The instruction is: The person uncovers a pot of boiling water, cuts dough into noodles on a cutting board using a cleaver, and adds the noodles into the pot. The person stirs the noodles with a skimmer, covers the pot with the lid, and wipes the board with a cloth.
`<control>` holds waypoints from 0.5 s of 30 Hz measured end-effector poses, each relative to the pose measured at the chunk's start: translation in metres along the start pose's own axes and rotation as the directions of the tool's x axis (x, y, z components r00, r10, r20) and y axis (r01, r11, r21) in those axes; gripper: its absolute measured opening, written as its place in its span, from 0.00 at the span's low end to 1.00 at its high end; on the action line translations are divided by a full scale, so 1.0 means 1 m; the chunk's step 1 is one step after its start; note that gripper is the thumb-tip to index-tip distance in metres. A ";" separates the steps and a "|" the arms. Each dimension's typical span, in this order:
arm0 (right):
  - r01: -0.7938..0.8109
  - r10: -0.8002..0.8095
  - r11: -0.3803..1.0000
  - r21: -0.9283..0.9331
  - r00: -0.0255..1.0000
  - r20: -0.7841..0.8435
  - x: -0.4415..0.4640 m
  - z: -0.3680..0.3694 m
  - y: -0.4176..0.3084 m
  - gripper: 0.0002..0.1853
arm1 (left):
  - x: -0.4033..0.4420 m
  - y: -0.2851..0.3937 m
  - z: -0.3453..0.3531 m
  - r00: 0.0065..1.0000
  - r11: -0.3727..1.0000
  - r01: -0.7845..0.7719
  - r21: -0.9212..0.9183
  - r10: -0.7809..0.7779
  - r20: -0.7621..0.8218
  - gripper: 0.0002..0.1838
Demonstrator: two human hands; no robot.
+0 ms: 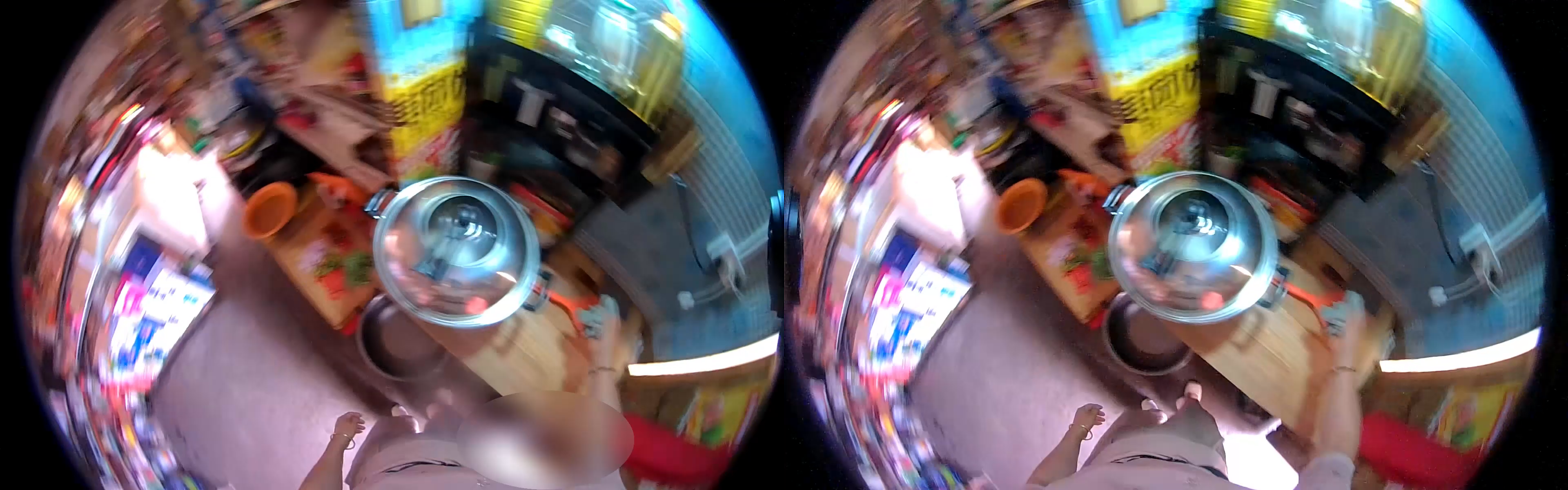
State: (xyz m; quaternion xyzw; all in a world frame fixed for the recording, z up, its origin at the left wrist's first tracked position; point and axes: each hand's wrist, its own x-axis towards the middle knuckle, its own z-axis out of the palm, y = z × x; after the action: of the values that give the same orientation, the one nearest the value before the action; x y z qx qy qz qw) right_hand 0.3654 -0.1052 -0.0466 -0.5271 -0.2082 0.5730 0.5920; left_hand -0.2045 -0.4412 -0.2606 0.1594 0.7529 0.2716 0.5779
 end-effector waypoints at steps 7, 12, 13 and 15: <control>0.107 -0.212 0.933 -0.343 0.934 -0.287 0.119 -0.108 0.021 0.31 | 0.034 -0.017 -0.086 0.925 0.839 -0.027 -0.543 -0.185 -0.332 0.15; 0.032 -0.209 0.928 -0.372 0.870 -0.446 -0.008 0.016 0.091 0.09 | 0.123 0.055 -0.166 0.906 0.636 -0.183 -0.750 -0.188 -0.380 0.18; -0.086 0.061 0.944 -0.320 0.994 -0.087 0.031 -0.123 0.136 0.15 | 0.146 0.075 -0.184 0.908 0.580 -0.225 -0.783 -0.167 -0.385 0.19; -0.209 0.152 0.943 -0.261 0.963 -0.222 -0.033 -0.083 0.194 0.20 | 0.201 0.103 -0.225 0.921 0.565 -0.232 -0.792 -0.136 -0.366 0.19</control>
State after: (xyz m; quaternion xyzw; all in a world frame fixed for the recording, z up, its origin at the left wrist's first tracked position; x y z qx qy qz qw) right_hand 0.3384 -0.2079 -0.2320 -0.6773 -0.1781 0.5342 0.4734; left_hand -0.4843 -0.2974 -0.3153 -0.1641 0.6324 0.6323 0.4164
